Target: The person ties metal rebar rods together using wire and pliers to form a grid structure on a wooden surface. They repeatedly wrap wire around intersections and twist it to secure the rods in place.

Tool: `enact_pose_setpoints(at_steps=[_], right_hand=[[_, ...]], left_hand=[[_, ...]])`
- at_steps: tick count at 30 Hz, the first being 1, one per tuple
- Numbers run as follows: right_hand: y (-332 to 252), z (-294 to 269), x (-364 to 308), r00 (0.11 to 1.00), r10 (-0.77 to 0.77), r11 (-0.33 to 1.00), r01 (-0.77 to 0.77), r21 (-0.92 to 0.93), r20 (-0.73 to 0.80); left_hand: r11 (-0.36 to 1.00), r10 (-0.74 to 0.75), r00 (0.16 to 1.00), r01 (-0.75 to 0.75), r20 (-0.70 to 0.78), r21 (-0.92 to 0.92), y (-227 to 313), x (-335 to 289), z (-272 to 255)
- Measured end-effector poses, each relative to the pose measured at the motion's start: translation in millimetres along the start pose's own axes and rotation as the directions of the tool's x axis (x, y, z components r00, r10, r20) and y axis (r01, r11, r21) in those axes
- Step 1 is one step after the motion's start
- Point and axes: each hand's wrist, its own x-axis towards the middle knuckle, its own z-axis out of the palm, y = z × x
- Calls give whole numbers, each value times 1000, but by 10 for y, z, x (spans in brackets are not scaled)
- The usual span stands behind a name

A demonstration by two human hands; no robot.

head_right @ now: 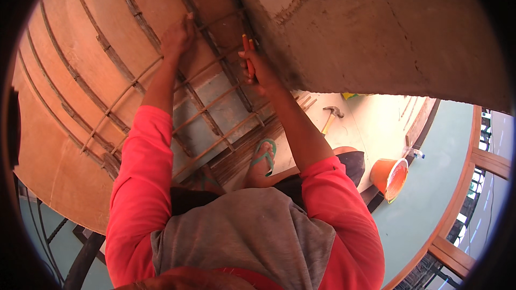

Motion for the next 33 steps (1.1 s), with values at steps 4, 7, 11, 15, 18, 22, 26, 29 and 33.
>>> enact_pose_setpoints(at_steps=[4,7,11,15,18,22,26,29,33], right_hand=[[187,-202,363,936,-227,705,-34,-708,-271],[22,-23,209,995,-29,979,10,-202,-91],[194,241,101,998,-33,934,12,356,55],[489,1078,389,969,-135,889,211,407,-206],[546,1421,553,943,-145,830,281,482,-299],[536,1289,466,944,-121,896,237,377,-306],[238,643,73,998,-40,979,50,196,-56],[89,64,47,995,26,956,-53,287,98],[88,62,57,911,-339,639,40,-768,-234]], left_hand=[[1000,11,999,-11,34,-7,73,-34,-52],[1000,-8,1000,8,28,11,52,-44,-80],[1000,5,1000,-5,21,24,97,-33,-26],[1000,17,1000,-16,-17,27,-1,-19,14],[998,-7,998,3,65,61,77,1,-32],[998,-2,999,-1,42,60,60,-4,8],[998,18,1000,-19,9,56,-9,26,40],[999,27,1000,-27,3,42,53,-1,12],[1000,6,999,-7,35,20,37,3,5]])
